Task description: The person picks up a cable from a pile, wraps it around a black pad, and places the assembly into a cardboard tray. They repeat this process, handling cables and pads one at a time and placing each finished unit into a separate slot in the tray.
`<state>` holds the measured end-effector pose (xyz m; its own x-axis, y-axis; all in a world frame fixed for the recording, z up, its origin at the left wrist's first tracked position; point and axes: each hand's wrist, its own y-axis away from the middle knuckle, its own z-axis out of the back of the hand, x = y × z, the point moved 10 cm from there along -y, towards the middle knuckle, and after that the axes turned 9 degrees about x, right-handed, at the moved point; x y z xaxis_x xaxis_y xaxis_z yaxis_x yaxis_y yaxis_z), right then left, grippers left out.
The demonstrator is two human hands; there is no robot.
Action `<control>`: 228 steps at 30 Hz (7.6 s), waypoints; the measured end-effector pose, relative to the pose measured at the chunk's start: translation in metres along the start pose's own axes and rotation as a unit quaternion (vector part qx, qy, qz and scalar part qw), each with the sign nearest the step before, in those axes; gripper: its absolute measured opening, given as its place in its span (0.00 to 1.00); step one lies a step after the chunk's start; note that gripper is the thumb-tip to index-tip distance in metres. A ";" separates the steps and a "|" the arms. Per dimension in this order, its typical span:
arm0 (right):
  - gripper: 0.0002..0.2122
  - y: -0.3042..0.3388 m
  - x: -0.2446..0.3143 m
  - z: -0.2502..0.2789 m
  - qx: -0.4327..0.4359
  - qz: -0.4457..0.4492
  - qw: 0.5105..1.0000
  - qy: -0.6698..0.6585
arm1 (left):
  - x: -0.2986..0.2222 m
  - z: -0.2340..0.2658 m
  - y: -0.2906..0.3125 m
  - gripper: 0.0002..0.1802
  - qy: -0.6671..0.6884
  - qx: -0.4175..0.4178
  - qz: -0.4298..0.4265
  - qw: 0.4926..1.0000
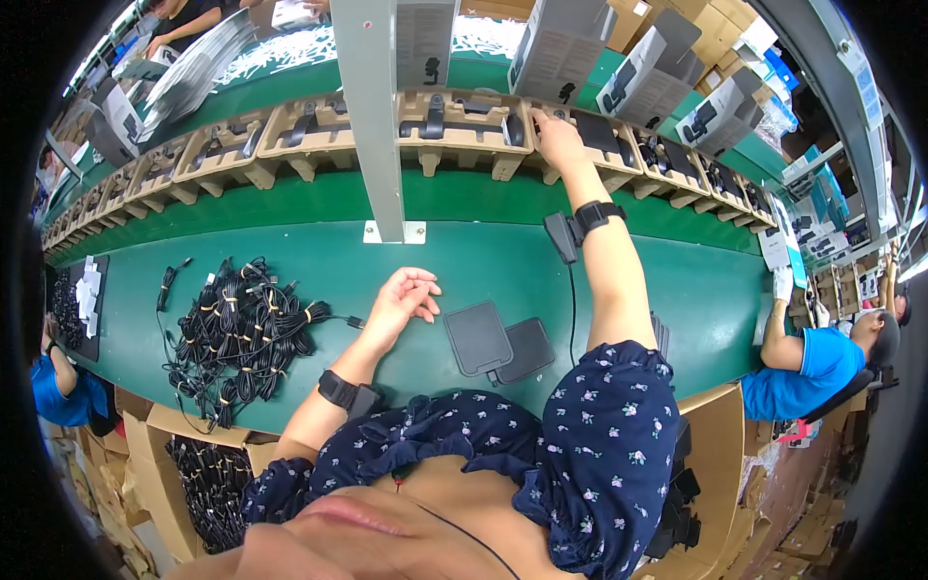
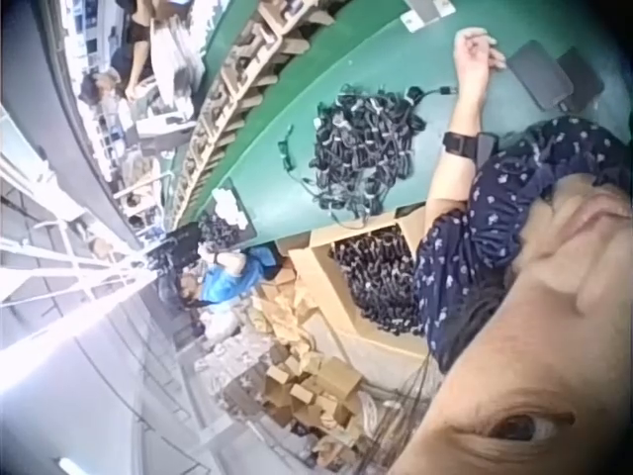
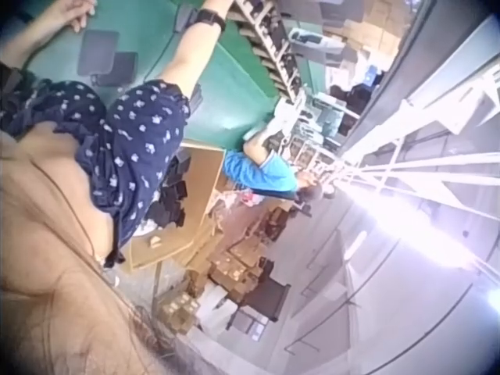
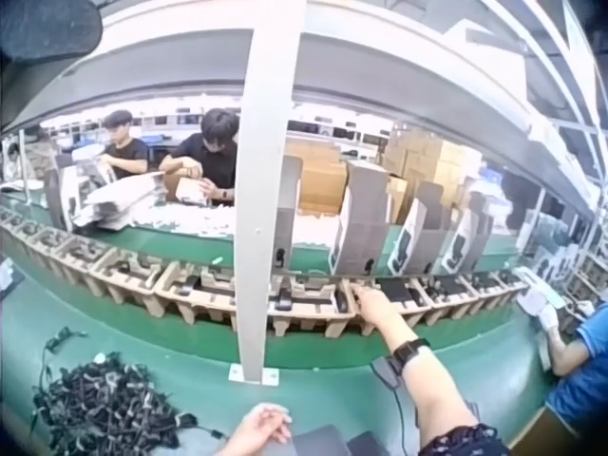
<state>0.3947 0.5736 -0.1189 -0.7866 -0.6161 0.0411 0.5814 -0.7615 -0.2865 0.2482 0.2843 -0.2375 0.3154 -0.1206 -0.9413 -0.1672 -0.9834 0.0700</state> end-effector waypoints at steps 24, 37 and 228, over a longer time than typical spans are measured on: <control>0.30 0.198 0.148 0.042 0.089 0.210 0.971 -0.078 | -0.002 0.008 -0.004 0.10 -0.027 -0.014 0.009 0.999; 0.27 0.206 0.167 -0.023 0.274 0.020 0.943 -0.186 | 0.000 0.006 -0.005 0.10 -0.041 -0.024 -0.009 0.999; 0.08 -0.065 0.013 -0.017 -0.010 -0.132 0.988 0.081 | 0.016 0.008 -0.021 0.10 0.102 0.015 -0.008 0.995</control>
<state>0.3434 0.6184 -0.1160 -0.9341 -0.3552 -0.0367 0.3490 -0.8862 -0.3048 0.2497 0.3041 -0.2565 0.5006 -0.1327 -0.8554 -0.1869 -0.9814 0.0429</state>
